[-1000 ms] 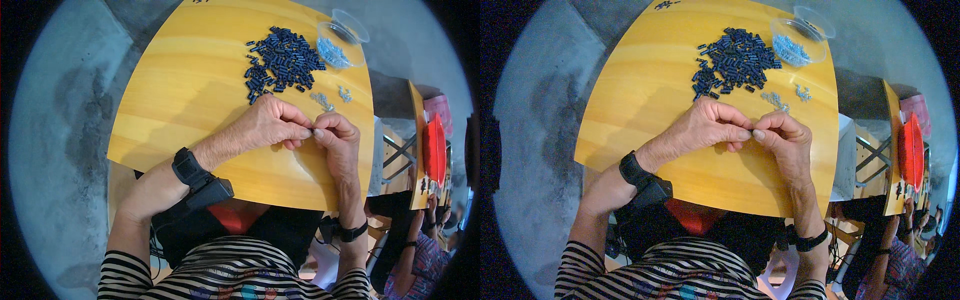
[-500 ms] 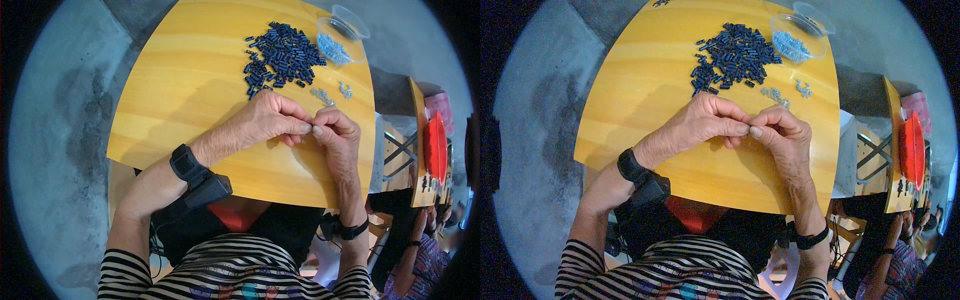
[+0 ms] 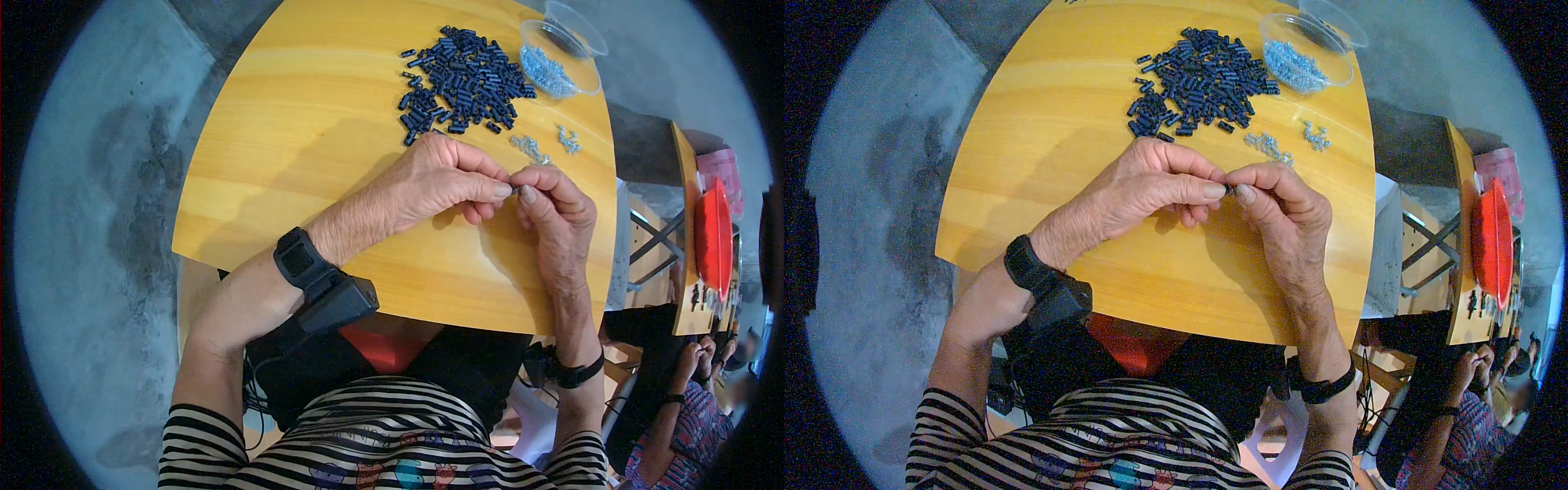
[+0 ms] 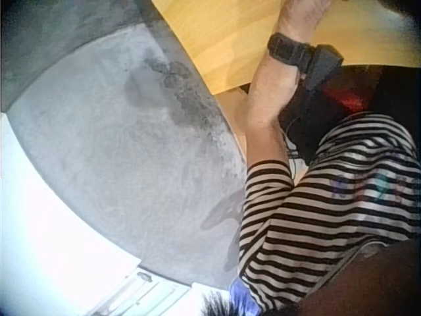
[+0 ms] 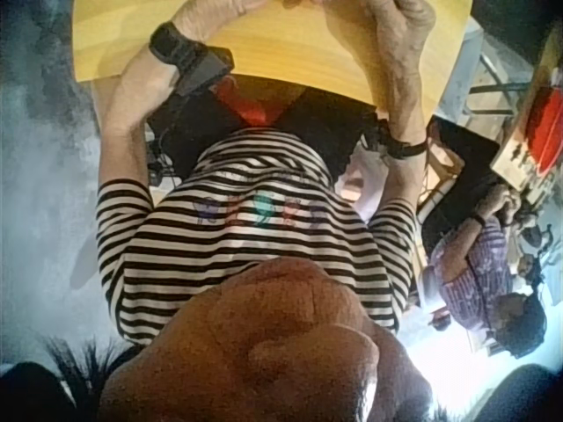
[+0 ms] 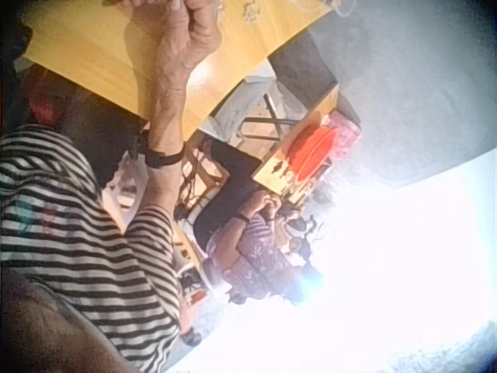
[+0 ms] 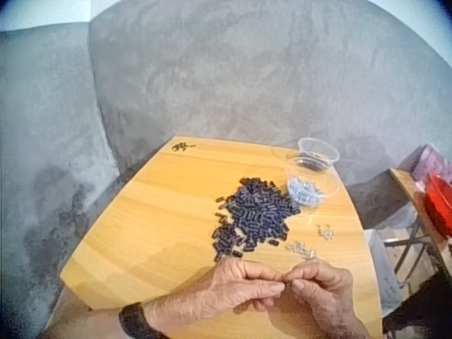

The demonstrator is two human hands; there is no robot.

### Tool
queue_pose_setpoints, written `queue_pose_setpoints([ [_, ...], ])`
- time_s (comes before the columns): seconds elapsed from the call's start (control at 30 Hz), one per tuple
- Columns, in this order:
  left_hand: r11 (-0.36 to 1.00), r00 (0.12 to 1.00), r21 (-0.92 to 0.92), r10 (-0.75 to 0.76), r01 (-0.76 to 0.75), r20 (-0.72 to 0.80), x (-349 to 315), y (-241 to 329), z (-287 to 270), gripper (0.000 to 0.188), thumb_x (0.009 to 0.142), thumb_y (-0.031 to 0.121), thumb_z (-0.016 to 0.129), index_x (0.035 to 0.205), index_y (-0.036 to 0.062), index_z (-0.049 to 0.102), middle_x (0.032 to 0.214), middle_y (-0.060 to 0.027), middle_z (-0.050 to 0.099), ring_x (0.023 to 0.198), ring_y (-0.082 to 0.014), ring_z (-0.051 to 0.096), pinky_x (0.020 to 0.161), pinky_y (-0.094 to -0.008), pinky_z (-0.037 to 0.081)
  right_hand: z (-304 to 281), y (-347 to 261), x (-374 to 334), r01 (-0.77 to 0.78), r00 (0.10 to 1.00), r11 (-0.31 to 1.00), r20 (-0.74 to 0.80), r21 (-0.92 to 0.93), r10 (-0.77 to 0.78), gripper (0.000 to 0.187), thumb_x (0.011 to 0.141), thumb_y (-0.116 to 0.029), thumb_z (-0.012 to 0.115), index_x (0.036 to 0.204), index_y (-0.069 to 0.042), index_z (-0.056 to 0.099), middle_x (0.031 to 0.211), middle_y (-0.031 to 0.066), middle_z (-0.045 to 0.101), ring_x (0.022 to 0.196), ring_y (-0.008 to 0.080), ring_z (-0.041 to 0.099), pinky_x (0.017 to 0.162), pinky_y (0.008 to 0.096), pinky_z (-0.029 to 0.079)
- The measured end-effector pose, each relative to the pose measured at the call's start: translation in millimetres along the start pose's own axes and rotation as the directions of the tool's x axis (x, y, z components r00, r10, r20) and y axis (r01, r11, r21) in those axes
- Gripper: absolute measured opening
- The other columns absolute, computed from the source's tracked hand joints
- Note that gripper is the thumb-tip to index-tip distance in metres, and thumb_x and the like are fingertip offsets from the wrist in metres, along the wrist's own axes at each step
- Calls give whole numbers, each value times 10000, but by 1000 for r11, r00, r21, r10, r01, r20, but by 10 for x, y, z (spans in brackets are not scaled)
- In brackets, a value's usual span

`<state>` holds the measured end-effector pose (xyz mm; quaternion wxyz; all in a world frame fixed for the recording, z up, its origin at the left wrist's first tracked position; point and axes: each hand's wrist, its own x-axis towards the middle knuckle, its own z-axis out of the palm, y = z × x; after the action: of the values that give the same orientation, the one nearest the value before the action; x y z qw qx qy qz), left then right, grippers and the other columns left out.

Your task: Manually assembling small plastic connectors or components at a workshop table.

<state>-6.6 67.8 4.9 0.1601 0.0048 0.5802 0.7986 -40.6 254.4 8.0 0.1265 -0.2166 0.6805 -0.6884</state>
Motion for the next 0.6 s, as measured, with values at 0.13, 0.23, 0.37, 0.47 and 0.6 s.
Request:
queue_pose_setpoints([
  [0.13,1000,1000,0,-3,3,-3,-5,5,2,207,808,131,664,948,-20,646,746,-63,652,616,-97,603,587,-222,505,-5,7,-6,-14,1000,1000,-15,4,14,113,816,-26,622,925,-1,638,823,-9,610,696,47,489,618,178,388],
  [0.23,1000,1000,11,-4,4,-9,-10,14,16,214,808,134,666,956,-19,643,754,-66,656,631,-99,609,597,-223,508,-3,17,-13,-38,999,998,-26,47,39,135,819,-31,623,950,4,623,826,-8,609,691,44,494,611,173,390],
  [0.37,1000,1000,27,-10,11,-19,-20,22,11,215,811,134,665,962,-17,642,767,-73,660,648,-102,617,611,-224,513,10,17,-2,-44,999,998,-29,49,45,145,824,-38,622,965,-2,610,802,-16,599,673,34,492,588,168,386],
  [0.47,999,1000,35,-3,4,-13,-13,29,15,216,813,129,662,970,-17,641,775,-75,662,653,-102,619,617,-221,514,-11,22,8,-79,997,996,-22,31,80,125,825,-56,628,941,-13,612,765,-31,583,633,25,475,548,163,370],
  [0.6,999,1000,37,-7,8,-18,-18,28,12,231,816,125,657,995,-19,635,787,-76,663,657,-100,620,617,-215,513,-19,44,19,-94,995,994,-20,59,95,107,824,-77,636,912,-22,610,735,-42,569,599,21,458,519,163,356],
])
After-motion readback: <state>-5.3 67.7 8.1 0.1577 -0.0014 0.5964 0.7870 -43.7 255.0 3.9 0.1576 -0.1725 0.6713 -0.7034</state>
